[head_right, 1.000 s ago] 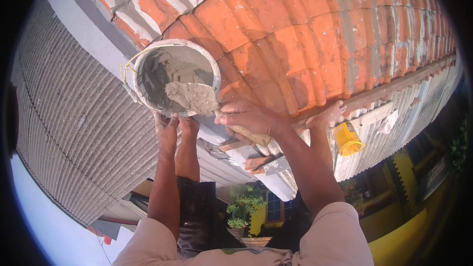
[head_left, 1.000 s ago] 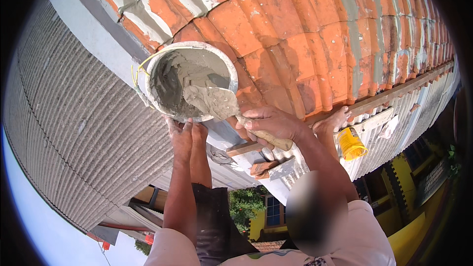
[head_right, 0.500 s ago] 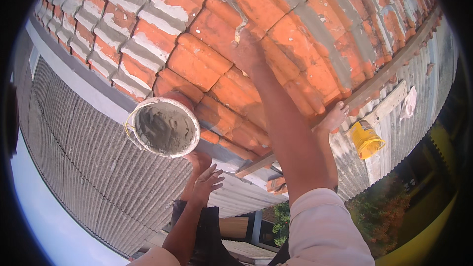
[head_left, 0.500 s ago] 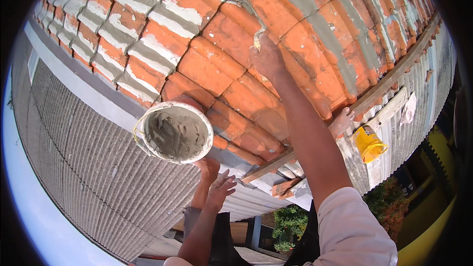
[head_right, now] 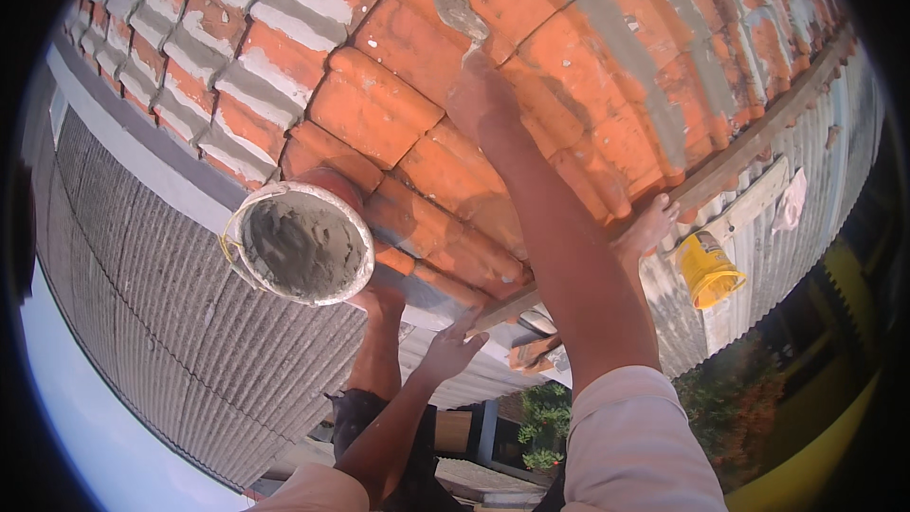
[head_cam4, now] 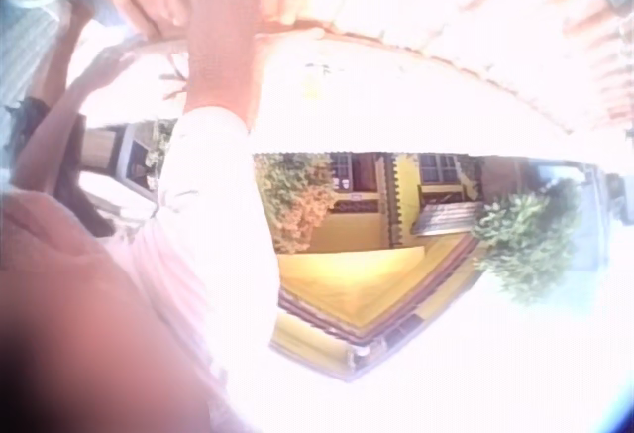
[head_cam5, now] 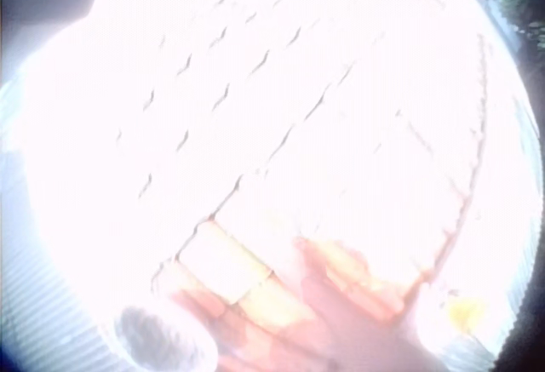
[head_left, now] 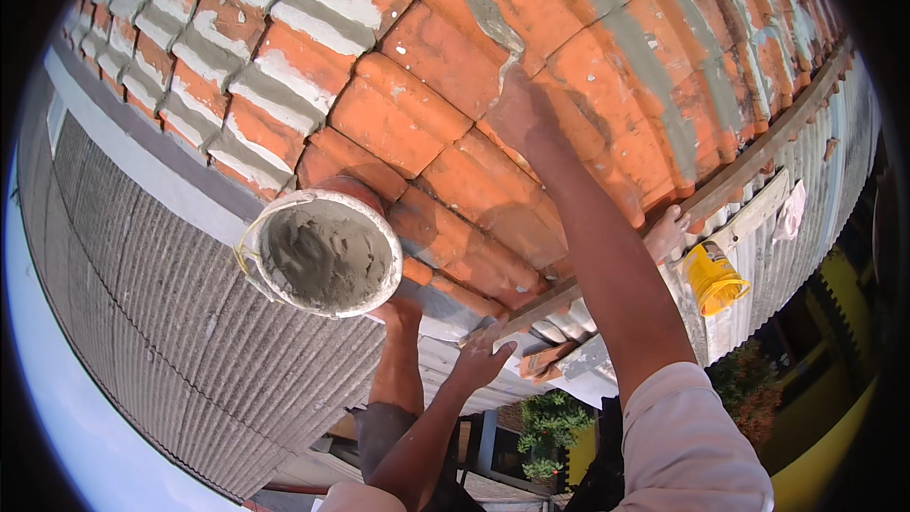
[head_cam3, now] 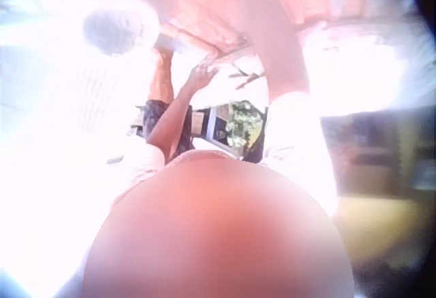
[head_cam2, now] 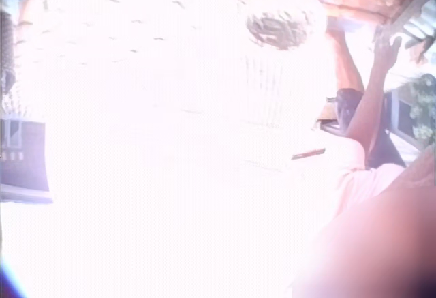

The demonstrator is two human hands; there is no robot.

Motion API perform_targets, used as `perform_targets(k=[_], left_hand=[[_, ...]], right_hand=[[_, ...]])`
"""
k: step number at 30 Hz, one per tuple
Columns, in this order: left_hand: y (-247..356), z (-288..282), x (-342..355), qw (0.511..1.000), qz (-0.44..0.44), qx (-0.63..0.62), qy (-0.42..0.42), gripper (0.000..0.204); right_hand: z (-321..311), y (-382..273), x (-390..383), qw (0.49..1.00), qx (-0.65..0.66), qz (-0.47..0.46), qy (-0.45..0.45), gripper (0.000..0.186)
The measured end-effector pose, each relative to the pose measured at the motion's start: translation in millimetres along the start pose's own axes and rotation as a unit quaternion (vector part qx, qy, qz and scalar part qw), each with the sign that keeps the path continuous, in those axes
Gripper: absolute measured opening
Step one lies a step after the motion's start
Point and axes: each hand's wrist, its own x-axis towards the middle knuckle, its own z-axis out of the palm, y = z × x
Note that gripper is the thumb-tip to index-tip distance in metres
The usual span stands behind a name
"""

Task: The person scoops mortar from a bucket with a trowel and applies it into the gaps between red roof tiles. The person repeatedly smooths the mortar along the tile joints while working on a sloped tiled roof.

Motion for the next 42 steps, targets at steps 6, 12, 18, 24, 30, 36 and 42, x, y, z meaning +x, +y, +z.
perform_targets(k=[6, 12, 18, 24, 30, 36, 42], left_hand=[[14.8, -6.7, 6.0, 0.999, -0.021, 0.03, -0.037, 0.069], [15.1, -1.0, 8.6, 0.999, 0.006, 0.026, -0.023, 0.067], [20.9, -5.7, 9.9, 1.0, -0.005, 0.022, -0.02, 0.067], [17.4, -2.5, 10.2, 0.999, -0.002, -0.02, -0.028, 0.067], [24.8, -6.7, 9.9, 1.0, -0.002, -0.017, -0.025, 0.066], [30.7, -6.2, 13.2, 0.999, -0.015, -0.003, -0.047, 0.068], [29.0, -1.0, 14.0, 0.998, -0.027, -0.033, -0.054, 0.069]], right_hand=[[-28.6, -6.6, 27.8, 0.994, 0.095, -0.009, -0.047, 0.042], [-25.2, -18.4, 36.7, 0.99, 0.132, -0.026, -0.03, 0.043], [-49.1, 17.6, 0.7, 0.971, 0.217, 0.035, -0.095, 0.045], [8.0, 38.7, 17.9, 0.996, 0.082, 0.035, 0.03, 0.046], [36.9, 28.8, -16.7, 0.996, 0.068, 0.011, 0.055, 0.036], [-10.0, 22.0, -10.0, 0.985, 0.161, 0.055, -0.017, 0.044], [-11.9, 1.1, 13.7, 0.984, 0.172, 0.004, -0.043, 0.045]])
